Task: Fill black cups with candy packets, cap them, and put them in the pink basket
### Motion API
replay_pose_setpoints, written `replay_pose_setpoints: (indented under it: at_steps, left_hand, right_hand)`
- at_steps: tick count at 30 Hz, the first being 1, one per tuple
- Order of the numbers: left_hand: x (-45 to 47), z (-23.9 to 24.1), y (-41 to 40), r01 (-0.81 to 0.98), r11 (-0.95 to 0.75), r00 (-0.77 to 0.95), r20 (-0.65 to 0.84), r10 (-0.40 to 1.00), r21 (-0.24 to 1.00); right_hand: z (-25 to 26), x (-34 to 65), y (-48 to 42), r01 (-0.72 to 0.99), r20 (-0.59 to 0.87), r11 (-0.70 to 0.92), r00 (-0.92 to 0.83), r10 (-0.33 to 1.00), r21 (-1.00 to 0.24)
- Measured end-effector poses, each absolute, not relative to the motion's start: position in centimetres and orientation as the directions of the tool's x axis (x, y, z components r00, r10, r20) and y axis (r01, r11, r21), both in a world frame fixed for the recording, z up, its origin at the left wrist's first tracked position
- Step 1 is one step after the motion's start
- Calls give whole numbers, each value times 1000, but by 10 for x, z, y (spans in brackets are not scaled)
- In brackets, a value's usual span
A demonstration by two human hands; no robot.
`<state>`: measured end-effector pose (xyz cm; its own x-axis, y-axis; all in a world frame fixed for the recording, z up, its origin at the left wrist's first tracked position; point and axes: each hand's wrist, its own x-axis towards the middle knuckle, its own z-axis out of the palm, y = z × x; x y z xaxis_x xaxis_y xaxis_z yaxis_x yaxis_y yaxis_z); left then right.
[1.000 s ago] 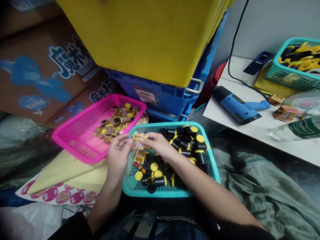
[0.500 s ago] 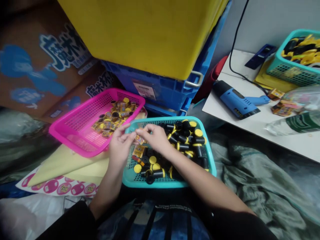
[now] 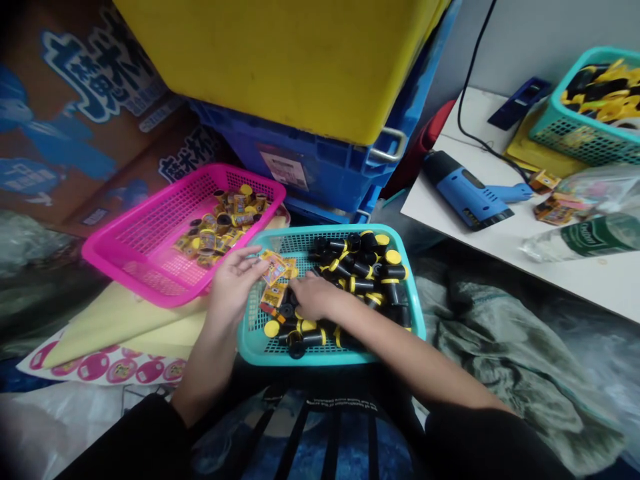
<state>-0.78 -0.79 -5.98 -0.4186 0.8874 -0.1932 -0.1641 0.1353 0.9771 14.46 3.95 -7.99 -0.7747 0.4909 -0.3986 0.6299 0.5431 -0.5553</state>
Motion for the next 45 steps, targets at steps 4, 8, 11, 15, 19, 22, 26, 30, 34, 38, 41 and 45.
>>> replay_pose_setpoints:
  at_steps: [4,8,11,15,19,22,26,30,34,38,41,45]
  left_hand:
    - [-4,-63,-9,-58,228,-397,-232,888,972]
    - [-6,-61,-10,97,198,-335,-155,929,975]
    - [-7,-59,-11,84,231,-349,-188,918,969]
    - [-7,-59,-10,-50,185,-473,-186,861,982]
    - [-8,-58,-11,-115,152,-518,-190,834,982]
    - [-10,-56,-13,-99,135,-521,-167,837,986]
    - [-11,-55,-15,-21,185,-504,-171,847,982]
    - [-9,-57,-16,45,191,-466,-149,872,981]
    - [-5,-56,-16,66,168,-455,-120,882,984]
    - [-3,-53,-17,91,113,-451,-61,891,989]
    - [-4,-51,-17,104,90,-427,-37,904,991]
    - [-5,-51,-16,119,103,-413,-45,909,987]
  right_hand:
    - [-78,132,38,669,-524,642,-724,448,-376]
    - [-76,123,51,669,-614,660,-690,382,-342]
    - [-79,117,53,672,-594,676,-687,418,-302]
    - [-79,115,50,657,-514,673,-729,451,-341]
    - [-74,129,54,664,-439,616,-745,502,-423]
    - [-72,148,63,591,-285,379,-737,613,-712]
    - [-65,173,73,182,-209,-124,-588,781,-976]
    - [-47,181,72,-201,-238,-391,-527,816,-898]
    - [-36,178,71,-200,-225,-388,-549,805,-900]
    - [-43,176,73,-65,-197,-289,-588,784,-955]
    - [-48,177,75,27,-219,-257,-612,760,-966]
    - [-46,181,75,49,-223,-252,-649,728,-966]
